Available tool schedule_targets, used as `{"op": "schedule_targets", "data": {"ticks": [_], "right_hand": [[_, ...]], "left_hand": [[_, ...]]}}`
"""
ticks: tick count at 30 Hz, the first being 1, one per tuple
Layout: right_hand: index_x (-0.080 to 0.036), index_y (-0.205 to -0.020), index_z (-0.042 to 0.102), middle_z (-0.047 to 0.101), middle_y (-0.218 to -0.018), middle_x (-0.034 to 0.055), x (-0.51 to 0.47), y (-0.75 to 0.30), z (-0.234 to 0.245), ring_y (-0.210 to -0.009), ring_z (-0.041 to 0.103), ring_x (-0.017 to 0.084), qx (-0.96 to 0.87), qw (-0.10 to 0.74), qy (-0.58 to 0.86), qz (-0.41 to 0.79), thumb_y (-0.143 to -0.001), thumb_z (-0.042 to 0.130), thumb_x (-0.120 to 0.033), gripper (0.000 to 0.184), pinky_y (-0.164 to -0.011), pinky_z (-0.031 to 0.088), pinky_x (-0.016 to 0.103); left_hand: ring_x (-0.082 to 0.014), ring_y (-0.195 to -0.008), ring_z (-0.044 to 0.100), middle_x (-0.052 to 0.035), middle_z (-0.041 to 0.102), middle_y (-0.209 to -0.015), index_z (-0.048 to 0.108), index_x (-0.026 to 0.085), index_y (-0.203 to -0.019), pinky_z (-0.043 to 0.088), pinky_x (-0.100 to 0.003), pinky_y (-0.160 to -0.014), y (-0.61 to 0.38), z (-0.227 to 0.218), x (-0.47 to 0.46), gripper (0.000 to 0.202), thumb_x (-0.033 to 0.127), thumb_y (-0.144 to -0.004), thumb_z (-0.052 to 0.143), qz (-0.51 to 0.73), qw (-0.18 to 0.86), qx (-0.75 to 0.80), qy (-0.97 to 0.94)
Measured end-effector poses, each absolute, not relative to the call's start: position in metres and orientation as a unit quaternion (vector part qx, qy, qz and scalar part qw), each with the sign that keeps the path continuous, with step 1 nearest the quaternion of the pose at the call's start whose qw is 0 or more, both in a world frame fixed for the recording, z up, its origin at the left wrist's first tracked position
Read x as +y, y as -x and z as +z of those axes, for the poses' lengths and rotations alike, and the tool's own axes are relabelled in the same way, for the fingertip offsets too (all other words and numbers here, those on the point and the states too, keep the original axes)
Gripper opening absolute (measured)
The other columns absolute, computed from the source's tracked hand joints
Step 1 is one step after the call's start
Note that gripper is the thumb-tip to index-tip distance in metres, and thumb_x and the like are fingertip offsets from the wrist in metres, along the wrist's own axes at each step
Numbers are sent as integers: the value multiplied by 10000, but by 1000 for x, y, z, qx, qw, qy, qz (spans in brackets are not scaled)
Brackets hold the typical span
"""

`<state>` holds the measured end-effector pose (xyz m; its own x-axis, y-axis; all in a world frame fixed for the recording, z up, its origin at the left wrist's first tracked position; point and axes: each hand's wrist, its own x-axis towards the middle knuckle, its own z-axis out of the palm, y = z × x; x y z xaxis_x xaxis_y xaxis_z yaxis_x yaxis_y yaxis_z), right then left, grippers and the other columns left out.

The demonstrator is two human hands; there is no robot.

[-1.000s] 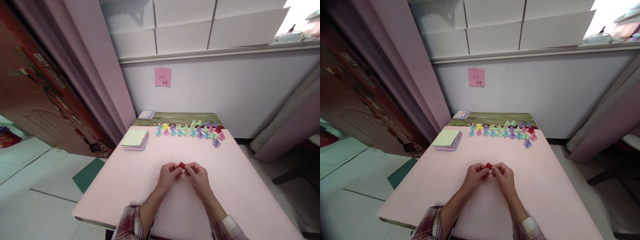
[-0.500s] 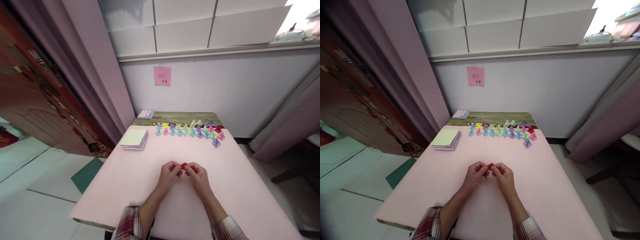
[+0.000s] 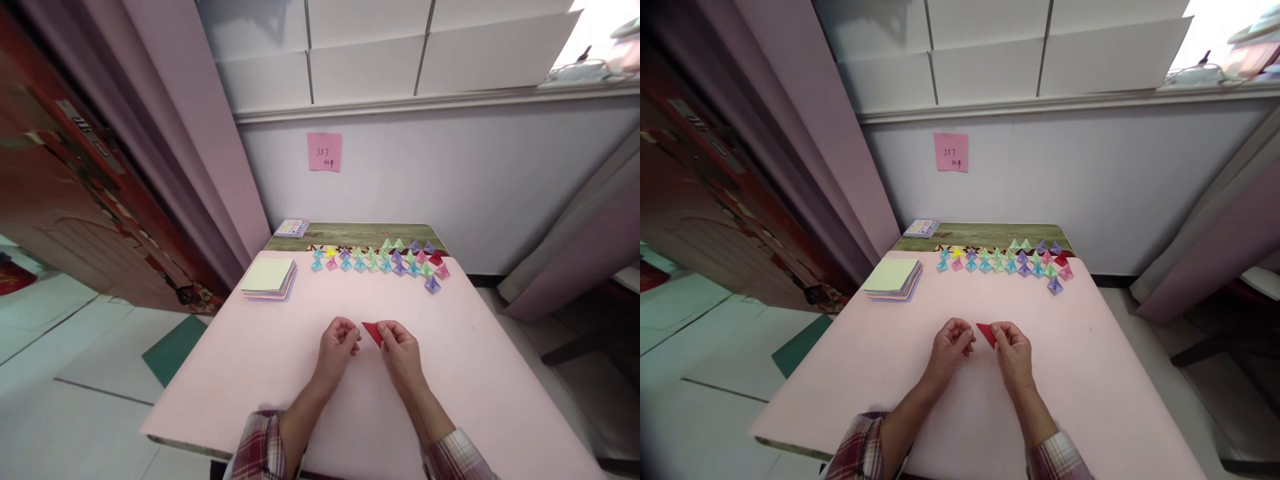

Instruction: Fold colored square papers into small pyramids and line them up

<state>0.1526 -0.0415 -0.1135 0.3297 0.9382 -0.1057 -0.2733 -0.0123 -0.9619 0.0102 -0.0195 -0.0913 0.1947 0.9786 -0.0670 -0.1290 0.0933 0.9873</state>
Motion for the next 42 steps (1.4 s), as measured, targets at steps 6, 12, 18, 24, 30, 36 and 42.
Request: {"op": "schedule_targets", "data": {"ticks": [6, 12, 18, 24, 30, 36, 42], "right_hand": [[-170, -800, 684, 596, -652, -15, -40, -152, -112, -542, 482, 83, -266, 653, 494, 509, -706, 754, -448, 302, -504, 414, 194], [-175, -808, 698, 664, -737, 11, -37, -152, -115, -596, 561, 102, -234, 662, 458, 545, -673, 788, -433, 305, -574, 487, 223], [-173, -818, 704, 694, -780, 36, -38, -152, -113, -610, 579, 114, -256, 647, 469, 545, -698, 766, -446, 305, -586, 488, 239], [-186, -792, 703, 636, -638, 1, -41, -153, -110, -593, 541, 123, -346, 628, 507, 479, -759, 707, -441, 257, -548, 432, 230], [-194, -812, 695, 651, -682, 9, -46, -150, -106, -630, 548, 138, -401, 613, 488, 474, -751, 725, -393, 210, -584, 449, 248], [-176, -744, 653, 584, -612, -12, -46, -147, -104, -541, 489, 99, -333, 604, 411, 595, -767, 714, -417, 249, -526, 413, 221], [-182, -949, 677, 568, -609, -33, -46, -146, -97, -469, 421, 69, -301, 565, 405, 652, -690, 771, -449, 383, -447, 332, 192]], "left_hand": [[-84, -555, 490, 9, 582, -683, 623, 144, -781, 416, -215, -534, -17, -91, -27, 145, 252, -716, 696, 459, 626, 421, -469], [-84, -576, 476, -2, 618, -720, 669, 143, -813, 400, -215, -539, -25, -80, -30, 156, 231, -691, 711, 471, 621, 428, -457], [-89, -577, 481, -11, 633, -694, 696, 135, -802, 395, -224, -556, -22, -70, -27, 140, 225, -695, 705, 454, 615, 454, -457], [-66, -503, 440, 7, 602, -613, 693, 128, -784, 351, -208, -505, -21, -72, -23, 174, 276, -698, 726, 460, 634, 453, -426], [-40, -359, 354, 49, 502, -484, 641, 139, -730, 225, -203, -397, -15, -82, -21, 260, 389, -732, 714, 429, 727, 422, -329], [-58, -413, 441, 24, 531, -509, 634, 129, -731, 320, -197, -450, -8, -78, -20, 262, 374, -725, 725, 378, 789, 371, -312], [-68, -469, 478, 8, 558, -559, 641, 129, -763, 355, -200, -483, -7, -76, -20, 279, 394, -736, 722, 372, 781, 363, -347]]}}
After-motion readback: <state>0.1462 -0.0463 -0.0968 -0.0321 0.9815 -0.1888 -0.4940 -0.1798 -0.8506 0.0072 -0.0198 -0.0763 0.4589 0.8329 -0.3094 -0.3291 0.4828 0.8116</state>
